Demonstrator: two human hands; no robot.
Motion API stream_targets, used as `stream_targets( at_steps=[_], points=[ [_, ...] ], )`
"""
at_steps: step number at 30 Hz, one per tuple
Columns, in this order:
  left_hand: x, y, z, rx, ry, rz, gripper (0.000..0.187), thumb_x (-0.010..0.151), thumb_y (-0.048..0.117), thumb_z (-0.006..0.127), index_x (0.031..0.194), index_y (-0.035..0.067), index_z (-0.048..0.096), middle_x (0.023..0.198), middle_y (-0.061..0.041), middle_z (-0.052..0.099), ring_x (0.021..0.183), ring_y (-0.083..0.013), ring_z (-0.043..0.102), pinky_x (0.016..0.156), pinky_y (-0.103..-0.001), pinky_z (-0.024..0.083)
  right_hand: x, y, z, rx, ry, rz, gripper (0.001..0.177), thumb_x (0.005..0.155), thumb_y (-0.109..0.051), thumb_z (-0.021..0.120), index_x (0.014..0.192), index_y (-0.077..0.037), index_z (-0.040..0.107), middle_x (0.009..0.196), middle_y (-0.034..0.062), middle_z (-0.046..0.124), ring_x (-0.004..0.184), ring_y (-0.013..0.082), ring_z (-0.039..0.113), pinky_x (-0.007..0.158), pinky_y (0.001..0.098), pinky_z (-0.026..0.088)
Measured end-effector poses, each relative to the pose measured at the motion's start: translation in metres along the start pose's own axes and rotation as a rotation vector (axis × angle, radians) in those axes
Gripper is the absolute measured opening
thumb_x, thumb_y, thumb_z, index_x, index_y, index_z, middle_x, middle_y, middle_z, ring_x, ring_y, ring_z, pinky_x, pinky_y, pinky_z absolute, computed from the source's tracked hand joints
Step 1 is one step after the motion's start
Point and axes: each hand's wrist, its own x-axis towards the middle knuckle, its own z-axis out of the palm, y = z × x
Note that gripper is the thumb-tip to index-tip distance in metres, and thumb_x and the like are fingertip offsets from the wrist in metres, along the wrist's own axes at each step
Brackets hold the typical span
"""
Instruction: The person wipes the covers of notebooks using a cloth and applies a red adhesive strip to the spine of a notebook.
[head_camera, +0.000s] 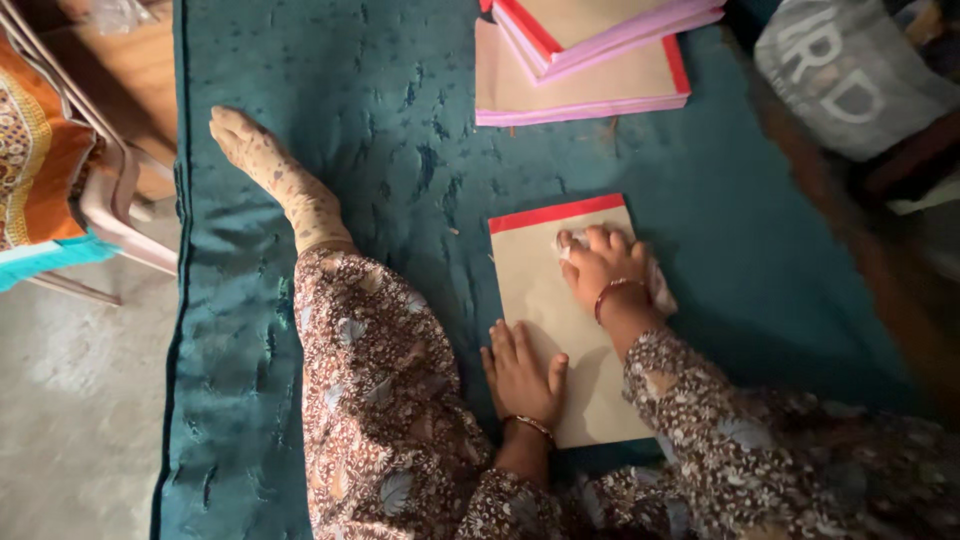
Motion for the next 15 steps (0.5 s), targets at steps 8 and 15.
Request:
stream_targets(
  at_steps=[8,15],
  points=[
    [0.006,0.005,-0.009,0.055,-0.124,-0.063,0.091,0.085,0.060,0.060,0.151,0.001,0.037,0.160,-0.026,0.029,0.150,-0.0375,0.025,0.121,-0.052,0.016,-0.056,-0.014,-0.018,-0.027,-0.078,0.038,0.038,0.089,-0.043,0.062,0.126,-0.038,0.068,0.129,-0.0001,0.060,0.126,0.0263,0.049,0.097,0.0550,0.040],
    [0.002,0.001,0.001,0.146,-0.085,0.004,0.087,0.088,0.059,0.060,0.152,0.004,0.037,0.163,-0.026,0.022,0.152,-0.0384,0.020,0.120,-0.053,0.017,-0.087,-0.020,-0.031,-0.032,-0.100,0.052,0.044,0.085,-0.045,0.065,0.129,-0.035,0.066,0.132,0.0006,0.056,0.131,0.0291,0.044,0.101,0.0591,0.036]
  ],
)
